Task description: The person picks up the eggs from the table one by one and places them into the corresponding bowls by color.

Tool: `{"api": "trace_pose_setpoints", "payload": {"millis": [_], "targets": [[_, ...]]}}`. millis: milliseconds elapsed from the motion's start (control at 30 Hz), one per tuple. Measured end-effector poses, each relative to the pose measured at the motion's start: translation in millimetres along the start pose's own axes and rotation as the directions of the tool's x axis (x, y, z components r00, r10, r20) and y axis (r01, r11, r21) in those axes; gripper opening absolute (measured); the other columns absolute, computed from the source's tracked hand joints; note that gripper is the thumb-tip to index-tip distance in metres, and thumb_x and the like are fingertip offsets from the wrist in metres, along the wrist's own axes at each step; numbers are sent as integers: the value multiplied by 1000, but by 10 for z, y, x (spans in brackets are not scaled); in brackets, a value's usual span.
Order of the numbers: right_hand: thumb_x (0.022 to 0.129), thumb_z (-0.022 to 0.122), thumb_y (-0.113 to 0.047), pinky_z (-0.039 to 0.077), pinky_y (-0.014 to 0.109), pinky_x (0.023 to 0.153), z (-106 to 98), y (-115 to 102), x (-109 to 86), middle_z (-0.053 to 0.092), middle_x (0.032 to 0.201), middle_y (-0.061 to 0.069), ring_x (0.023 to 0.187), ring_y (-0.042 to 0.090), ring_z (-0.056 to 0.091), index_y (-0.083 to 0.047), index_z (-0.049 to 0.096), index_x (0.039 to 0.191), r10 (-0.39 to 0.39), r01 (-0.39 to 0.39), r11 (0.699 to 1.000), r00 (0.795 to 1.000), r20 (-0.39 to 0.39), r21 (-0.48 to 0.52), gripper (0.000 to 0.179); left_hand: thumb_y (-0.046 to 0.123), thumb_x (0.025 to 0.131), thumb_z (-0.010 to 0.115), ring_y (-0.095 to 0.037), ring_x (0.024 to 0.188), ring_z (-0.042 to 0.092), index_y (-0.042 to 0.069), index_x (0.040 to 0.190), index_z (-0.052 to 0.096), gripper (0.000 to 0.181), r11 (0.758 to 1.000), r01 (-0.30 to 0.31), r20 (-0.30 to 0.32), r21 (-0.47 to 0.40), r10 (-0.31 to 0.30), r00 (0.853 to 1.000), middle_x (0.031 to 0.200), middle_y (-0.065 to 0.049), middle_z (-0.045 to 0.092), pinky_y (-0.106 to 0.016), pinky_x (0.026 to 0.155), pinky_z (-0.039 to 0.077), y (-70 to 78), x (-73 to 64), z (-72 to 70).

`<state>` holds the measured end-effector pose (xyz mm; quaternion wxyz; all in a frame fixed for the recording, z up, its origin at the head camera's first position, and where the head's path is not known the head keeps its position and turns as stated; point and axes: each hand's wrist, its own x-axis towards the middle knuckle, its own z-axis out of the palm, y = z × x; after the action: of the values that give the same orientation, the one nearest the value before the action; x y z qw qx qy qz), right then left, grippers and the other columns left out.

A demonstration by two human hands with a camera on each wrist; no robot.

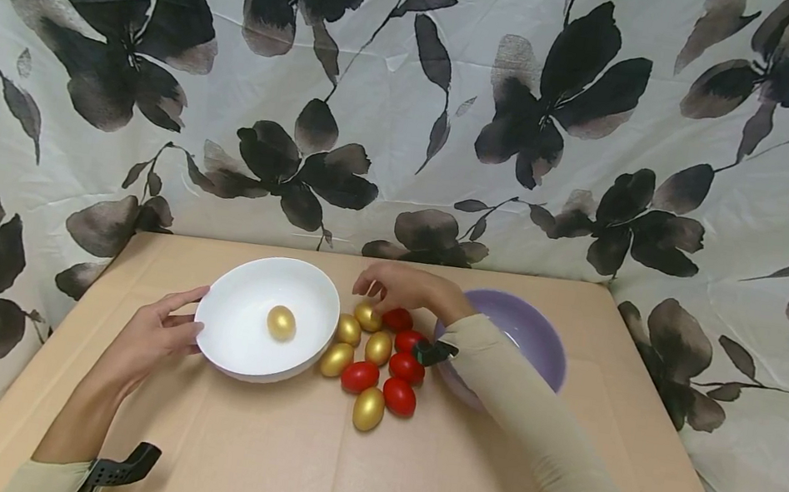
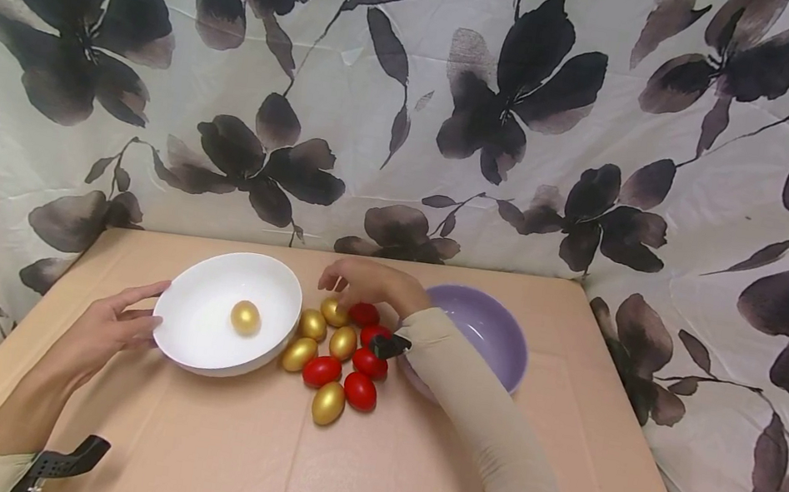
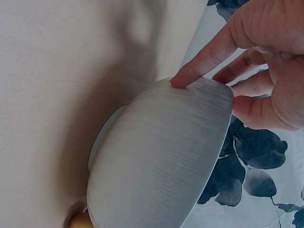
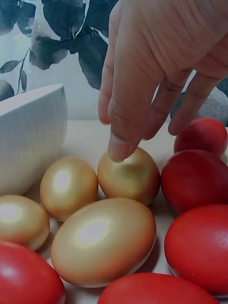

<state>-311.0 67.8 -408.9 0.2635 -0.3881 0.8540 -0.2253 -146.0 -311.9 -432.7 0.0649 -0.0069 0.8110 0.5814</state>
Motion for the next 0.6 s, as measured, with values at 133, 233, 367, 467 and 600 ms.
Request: {"api": "trace_pose_setpoints", "payload": {"millis": [133,233,367,467,600], "targets": [[88,74,0,56,32,99,25,-21,14,66,127,9,118,25,63,-4,65,129,11,-10,999,1000,10,-31,42,5,99,61,2,100,65,2,158,31,66,1000,4,1,5,-4,1000,153,-33,36,-42,85,61,-1,-3,-6],[88,75,-1,55,31,98,45,-25,36,67,124,7,117,24,63,-5,66,128,24,-23,998,999,22,-52,42,6,99,61,3,100,64,2,158,31,66,1000,4,2,3,-4,1000,155,-32,34,-42,86,61,-1,-5,-4],[87,76,-1,55,30,98,71,-2,78,67,122,4,115,22,63,-6,67,128,37,-35,997,999,37,-62,42,6,100,61,3,100,63,3,158,31,66,1000,9,1,7,-9,1000,156,-30,33,-41,86,61,1,-2,-2],[86,76,-1,55,30,98,70,3,100,68,121,3,113,21,63,-7,68,127,38,-35,997,999,37,-74,41,7,100,61,2,101,63,4,159,31,66,1000,11,-2,17,-11,1000,157,-29,32,-40,85,61,9,4,-4],[86,76,-1,54,31,99,60,-9,118,69,120,4,113,20,63,-8,69,125,42,-38,995,998,36,-91,40,7,99,62,0,102,64,4,159,32,67,1000,14,-4,21,-14,1000,157,-29,32,-40,86,62,16,10,-3]]}}
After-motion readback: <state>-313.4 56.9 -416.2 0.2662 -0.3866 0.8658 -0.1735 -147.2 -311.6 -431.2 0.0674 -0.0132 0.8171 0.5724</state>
